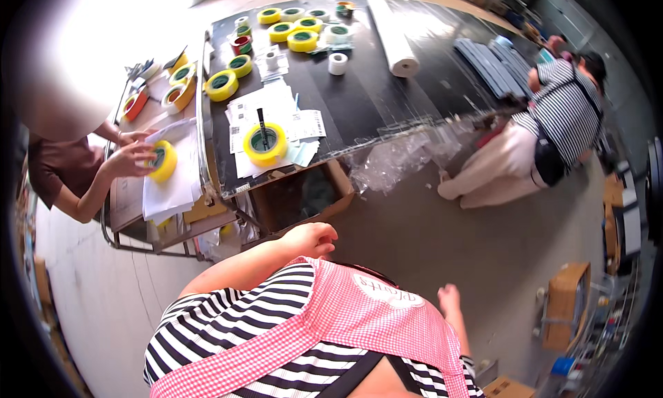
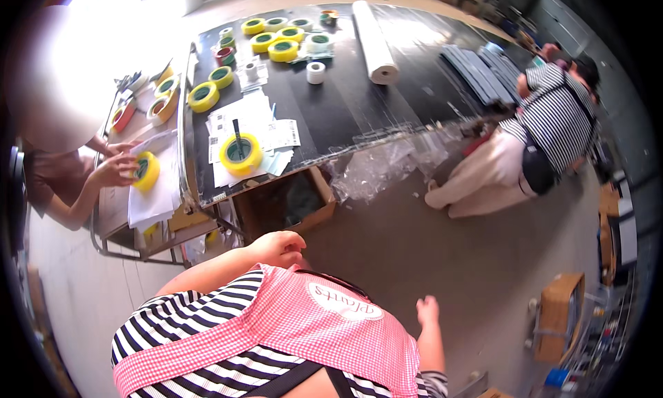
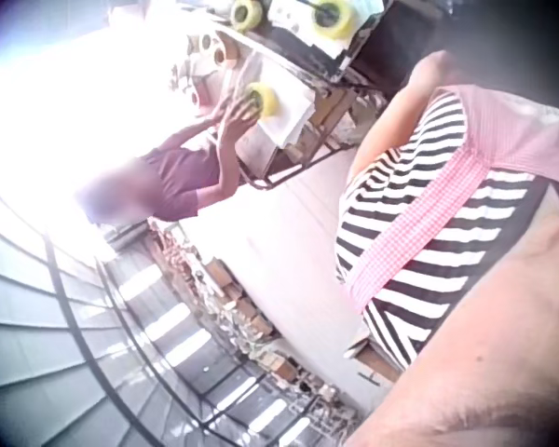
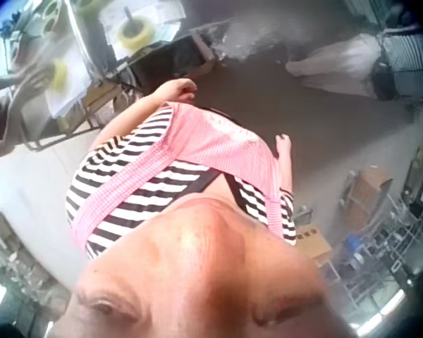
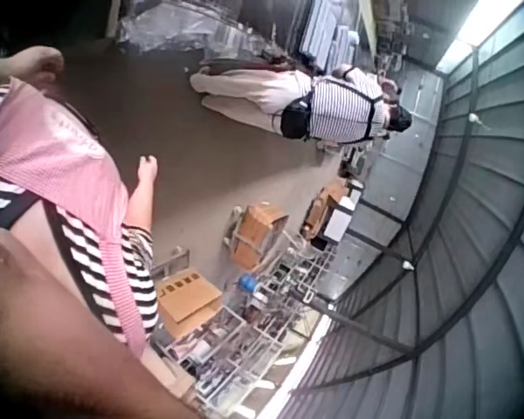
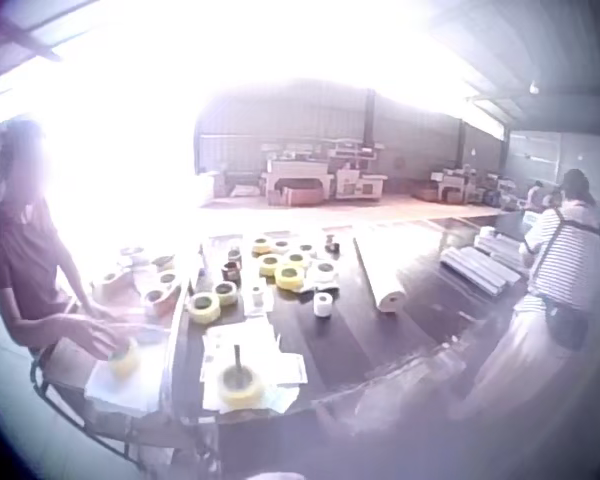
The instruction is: The person reviews order documents, writes on a form with a pen, and sticks adhesive labels onto wrapped rolls by hand.
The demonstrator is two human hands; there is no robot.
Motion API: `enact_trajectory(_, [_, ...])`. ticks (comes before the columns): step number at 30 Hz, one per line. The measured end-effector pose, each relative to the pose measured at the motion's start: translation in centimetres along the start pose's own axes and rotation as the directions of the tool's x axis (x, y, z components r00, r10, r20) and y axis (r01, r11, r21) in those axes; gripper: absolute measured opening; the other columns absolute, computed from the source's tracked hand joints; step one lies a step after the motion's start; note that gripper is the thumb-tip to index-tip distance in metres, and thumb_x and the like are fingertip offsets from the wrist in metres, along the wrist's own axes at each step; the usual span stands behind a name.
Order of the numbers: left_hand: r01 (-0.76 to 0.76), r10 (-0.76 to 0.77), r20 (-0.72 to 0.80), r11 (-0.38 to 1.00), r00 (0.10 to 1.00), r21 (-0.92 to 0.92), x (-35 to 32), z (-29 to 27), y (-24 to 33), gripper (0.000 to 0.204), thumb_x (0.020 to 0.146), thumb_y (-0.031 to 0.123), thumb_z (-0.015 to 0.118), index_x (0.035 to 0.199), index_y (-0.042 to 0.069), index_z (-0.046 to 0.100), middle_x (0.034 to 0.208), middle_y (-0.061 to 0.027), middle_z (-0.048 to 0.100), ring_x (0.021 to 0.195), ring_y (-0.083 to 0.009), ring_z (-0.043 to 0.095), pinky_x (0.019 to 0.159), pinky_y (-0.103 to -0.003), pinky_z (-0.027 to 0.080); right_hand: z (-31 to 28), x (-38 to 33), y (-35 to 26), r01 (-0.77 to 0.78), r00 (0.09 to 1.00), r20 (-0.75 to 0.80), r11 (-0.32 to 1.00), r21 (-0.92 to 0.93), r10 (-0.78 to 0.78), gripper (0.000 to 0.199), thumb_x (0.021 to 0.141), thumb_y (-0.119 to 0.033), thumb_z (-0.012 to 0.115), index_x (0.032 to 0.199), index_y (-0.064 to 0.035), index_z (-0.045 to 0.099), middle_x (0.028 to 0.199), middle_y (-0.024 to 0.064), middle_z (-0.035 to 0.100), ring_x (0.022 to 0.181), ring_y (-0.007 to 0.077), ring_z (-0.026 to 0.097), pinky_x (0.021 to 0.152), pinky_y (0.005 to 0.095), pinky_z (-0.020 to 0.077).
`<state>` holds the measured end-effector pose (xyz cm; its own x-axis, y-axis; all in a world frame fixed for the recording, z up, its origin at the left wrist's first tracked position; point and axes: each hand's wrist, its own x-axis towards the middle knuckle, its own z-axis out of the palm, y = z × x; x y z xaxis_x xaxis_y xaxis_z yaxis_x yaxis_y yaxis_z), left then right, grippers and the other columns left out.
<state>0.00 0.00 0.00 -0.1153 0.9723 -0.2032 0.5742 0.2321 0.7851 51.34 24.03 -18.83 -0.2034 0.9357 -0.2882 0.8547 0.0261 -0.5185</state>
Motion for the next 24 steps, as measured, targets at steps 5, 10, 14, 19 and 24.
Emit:
enact_trajectory(5, [0.091, -0.116, -0.197, 0.987, 0.974, -0.133, 3.9, -3.4, -1.7, 0.026, 0.083, 0.018, 0.067, 0.105, 0.007, 0.062, 0.089, -0.0105, 0.066, 0.085, -0.0262, 0.064, 0.077, -0.036, 0.052, -3.9, 18.4, -25.3, 0.425, 0.891, 0.027, 0.852, 0.306, -0.454, 0.044, 0.089, -0.012, 0.063, 0.13, -0.0039, 0.05, 0.117, 0.0146, 0.061, 0.106, 0.0223, 0.06, 0.093, 0.0343, 0.0472])
enact_trajectory(10, [0.169, -0.217, -0.272, 0.968, 0.938, -0.186, 11.5, -7.0, -6.4, 0.026, 0.082, 0.017, 0.067, 0.105, 0.006, 0.062, 0.094, -0.0109, 0.065, 0.088, -0.0261, 0.064, 0.078, -0.036, 0.052, -1.1, 28.9, -44.9, 0.588, 0.787, -0.034, 0.733, 0.343, -0.616, 0.061, 0.086, -0.008, 0.064, 0.141, -0.0073, 0.038, 0.133, 0.0182, 0.05, 0.117, 0.0258, 0.053, 0.099, 0.035, 0.0421])
enact_trajectory(14, [0.163, -0.191, -0.211, 0.976, 0.959, -0.145, 15.4, -9.4, -6.8, 0.028, 0.083, 0.019, 0.065, 0.108, 0.006, 0.061, 0.099, -0.0123, 0.063, 0.095, -0.0295, 0.061, 0.082, -0.038, 0.05, -1.0, 35.7, -54.8, 0.716, 0.696, -0.168, 0.693, 0.087, -0.698, 0.075, 0.084, -0.015, 0.069, 0.146, -0.0093, 0.029, 0.138, 0.0223, 0.043, 0.123, 0.0325, 0.048, 0.103, 0.0399, 0.0393])
enact_trajectory(19, [0.262, -0.325, -0.271, 0.934, 0.906, -0.243, 18.4, -12.7, -4.8, 0.026, 0.087, 0.016, 0.065, 0.11, 0.004, 0.06, 0.105, -0.0133, 0.062, 0.098, -0.0284, 0.061, 0.086, -0.036, 0.049, -1.2, 46.2, -64.7, 0.64, 0.726, -0.176, 0.747, -0.182, -0.665, 0.102, 0.073, -0.05, 0.075, 0.15, -0.0123, 0.019, 0.143, 0.0236, 0.039, 0.13, 0.0385, 0.041, 0.106, 0.0451, 0.0348])
enact_trajectory(24, [0.335, -0.47, -0.497, 0.879, 0.729, -0.34, 20.0, -14.2, -3.8, 0.024, 0.087, 0.013, 0.064, 0.109, 0.002, 0.06, 0.103, -0.0127, 0.063, 0.097, -0.0258, 0.062, 0.085, -0.034, 0.049, 0.6, 55.4, -71.3, 0.357, 0.884, 0.259, 0.92, 0.163, -0.389, 0.122, 0.066, -0.039, 0.084, 0.151, -0.0041, 0.004, 0.142, 0.0242, 0.038, 0.122, 0.0346, 0.05, 0.099, 0.0446, 0.0418])
